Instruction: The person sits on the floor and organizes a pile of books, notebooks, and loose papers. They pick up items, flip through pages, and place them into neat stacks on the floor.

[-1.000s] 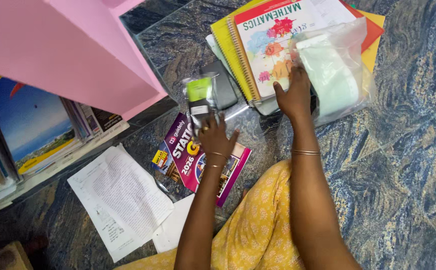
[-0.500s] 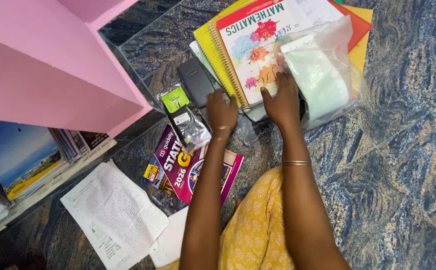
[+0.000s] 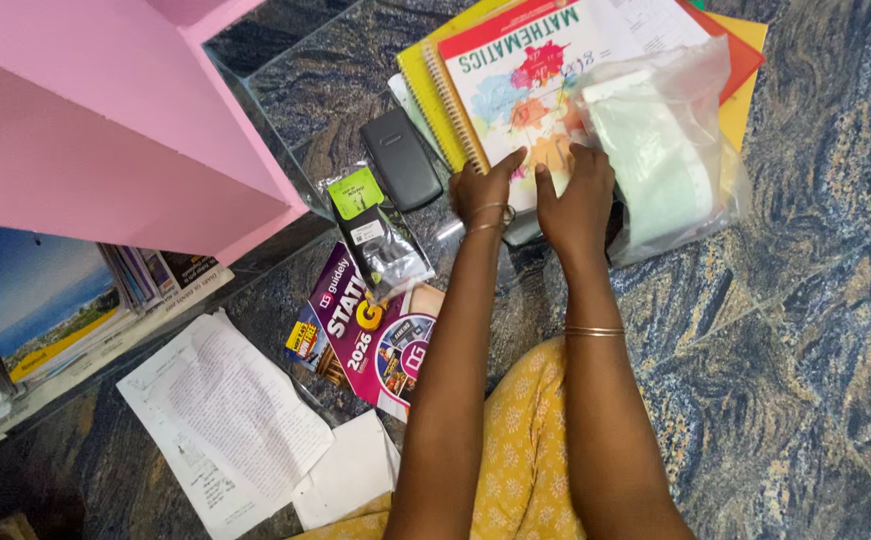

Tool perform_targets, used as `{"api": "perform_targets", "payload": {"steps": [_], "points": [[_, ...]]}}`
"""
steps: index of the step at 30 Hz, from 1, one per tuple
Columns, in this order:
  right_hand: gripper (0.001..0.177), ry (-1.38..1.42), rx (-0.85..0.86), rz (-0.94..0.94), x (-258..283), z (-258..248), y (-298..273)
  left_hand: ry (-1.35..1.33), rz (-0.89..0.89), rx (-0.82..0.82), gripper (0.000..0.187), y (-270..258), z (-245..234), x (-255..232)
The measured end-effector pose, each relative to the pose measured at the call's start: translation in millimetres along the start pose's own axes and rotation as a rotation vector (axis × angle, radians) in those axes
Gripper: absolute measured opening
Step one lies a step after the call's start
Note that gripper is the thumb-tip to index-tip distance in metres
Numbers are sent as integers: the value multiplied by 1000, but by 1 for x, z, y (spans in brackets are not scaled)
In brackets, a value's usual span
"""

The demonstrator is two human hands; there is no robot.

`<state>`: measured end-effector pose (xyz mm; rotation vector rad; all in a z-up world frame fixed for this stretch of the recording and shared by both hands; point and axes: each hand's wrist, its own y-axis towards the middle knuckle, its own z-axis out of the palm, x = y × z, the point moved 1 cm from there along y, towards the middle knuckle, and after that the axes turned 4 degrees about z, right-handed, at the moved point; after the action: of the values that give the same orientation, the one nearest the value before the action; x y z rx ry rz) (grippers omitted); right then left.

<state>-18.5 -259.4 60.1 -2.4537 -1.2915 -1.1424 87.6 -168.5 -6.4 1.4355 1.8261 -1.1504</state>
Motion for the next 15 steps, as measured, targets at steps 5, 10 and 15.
{"api": "perform_targets", "payload": {"steps": [5, 10, 15], "points": [[49, -14, -39, -14, -4, -3, -2, 211, 9, -81, 84, 1, -1, 7], [44, -4, -68, 8, 2, 1, -1, -72, 31, 71, 87, 0, -18, -4], [43, -205, -77, 71, 0, -4, 3, -115, 92, 57, 67, -32, -69, -21]]}}
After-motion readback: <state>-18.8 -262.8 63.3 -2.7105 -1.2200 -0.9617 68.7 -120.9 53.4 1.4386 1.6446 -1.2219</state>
